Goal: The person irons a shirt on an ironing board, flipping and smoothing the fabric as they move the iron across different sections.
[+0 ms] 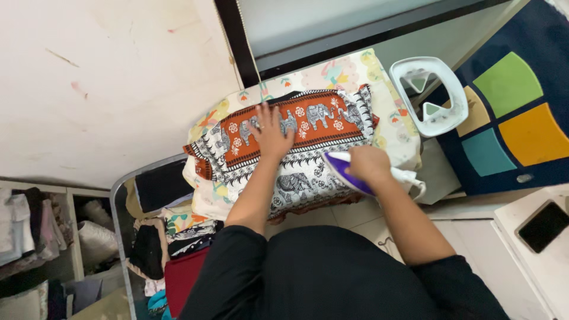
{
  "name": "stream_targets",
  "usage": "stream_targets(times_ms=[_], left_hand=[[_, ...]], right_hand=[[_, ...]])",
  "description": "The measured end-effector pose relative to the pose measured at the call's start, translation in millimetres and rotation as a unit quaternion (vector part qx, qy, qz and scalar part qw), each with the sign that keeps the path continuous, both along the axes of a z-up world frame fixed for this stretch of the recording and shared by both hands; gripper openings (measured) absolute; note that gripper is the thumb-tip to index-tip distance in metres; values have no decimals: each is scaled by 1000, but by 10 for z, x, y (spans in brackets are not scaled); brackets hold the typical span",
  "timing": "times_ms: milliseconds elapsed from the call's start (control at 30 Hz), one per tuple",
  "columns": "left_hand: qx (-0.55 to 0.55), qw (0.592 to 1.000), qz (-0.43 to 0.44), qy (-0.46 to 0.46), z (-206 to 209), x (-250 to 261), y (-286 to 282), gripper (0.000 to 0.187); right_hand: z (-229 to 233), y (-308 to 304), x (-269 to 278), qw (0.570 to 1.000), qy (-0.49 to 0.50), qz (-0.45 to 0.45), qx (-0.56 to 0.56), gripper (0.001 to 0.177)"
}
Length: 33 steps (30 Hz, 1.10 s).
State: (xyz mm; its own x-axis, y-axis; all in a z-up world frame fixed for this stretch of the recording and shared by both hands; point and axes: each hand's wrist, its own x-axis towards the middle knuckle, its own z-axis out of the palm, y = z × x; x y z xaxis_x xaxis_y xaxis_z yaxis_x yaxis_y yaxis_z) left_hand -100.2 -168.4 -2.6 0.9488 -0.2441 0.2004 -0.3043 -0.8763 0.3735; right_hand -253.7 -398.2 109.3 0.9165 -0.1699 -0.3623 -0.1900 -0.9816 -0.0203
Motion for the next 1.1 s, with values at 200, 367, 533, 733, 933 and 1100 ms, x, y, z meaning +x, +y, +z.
stream_targets(times_ms=[200, 367, 533, 733, 933, 1100], left_hand=[[-51, 995, -83, -21, -64, 231, -676, 65], [-109, 983, -139, -53, -364, 638, -1121, 58], [-52, 993, -94, 39, -162, 784, -1313, 51], [-23, 995, -57, 80, 293, 699, -870, 33], [3, 984, 43, 174, 634, 242, 334, 36], [106, 940, 70, 317, 769, -99, 886, 30]], right_hand=[[116, -321, -34, 997, 0, -70, -18, 42], [243, -884, -192, 994, 35, -101, -22, 50], [279, -1366, -42, 979, -36, -199, -18, 49], [-56, -1435, 482, 981, -49, -184, -40, 53], [-35, -1279, 1018, 984, -58, -164, -30, 51], [35, -836, 1025, 905, -357, 17, -232, 45]])
